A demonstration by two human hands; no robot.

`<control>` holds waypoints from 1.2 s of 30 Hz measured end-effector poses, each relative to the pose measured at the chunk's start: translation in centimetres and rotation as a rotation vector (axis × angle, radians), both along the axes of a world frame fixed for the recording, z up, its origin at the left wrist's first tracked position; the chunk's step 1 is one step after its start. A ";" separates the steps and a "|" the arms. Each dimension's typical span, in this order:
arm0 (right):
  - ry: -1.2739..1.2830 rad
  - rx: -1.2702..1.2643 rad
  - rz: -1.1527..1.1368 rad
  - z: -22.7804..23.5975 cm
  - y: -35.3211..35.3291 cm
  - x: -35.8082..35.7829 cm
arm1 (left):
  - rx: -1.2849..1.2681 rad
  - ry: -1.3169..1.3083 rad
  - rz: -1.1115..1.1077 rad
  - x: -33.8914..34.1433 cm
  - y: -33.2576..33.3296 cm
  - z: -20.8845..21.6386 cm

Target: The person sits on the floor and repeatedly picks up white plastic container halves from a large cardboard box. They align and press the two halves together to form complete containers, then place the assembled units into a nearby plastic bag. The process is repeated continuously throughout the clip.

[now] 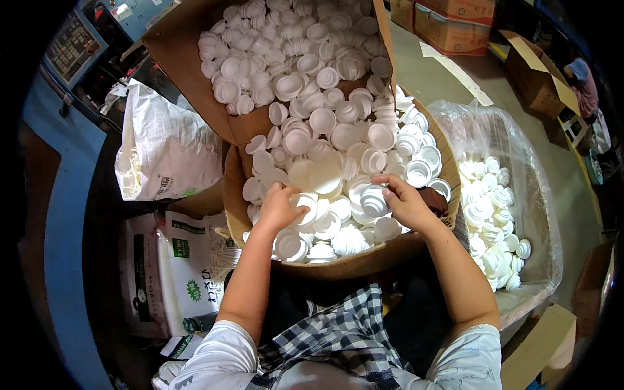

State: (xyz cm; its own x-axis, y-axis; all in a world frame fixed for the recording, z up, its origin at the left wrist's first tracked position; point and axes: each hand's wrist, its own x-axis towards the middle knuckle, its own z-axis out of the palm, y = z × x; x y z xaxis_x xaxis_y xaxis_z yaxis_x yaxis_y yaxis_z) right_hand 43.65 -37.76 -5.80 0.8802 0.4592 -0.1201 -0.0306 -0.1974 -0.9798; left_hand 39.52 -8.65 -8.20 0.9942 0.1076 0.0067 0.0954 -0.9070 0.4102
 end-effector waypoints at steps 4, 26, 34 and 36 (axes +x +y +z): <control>0.179 -0.013 0.028 0.6 0.6 0.2 | -0.054 0.031 -0.032 0.6 0.3 -0.3; -0.254 -1.005 -0.068 -4.5 -6.2 3.0 | -1.885 0.286 -0.014 -1.4 -0.9 -0.2; -0.409 -0.907 -0.243 -2.8 -5.6 1.8 | -2.024 0.326 -0.074 -0.9 -3.0 0.8; -0.701 -0.712 -0.339 -1.1 -4.2 1.1 | -1.822 0.212 -0.077 -1.2 -4.2 0.7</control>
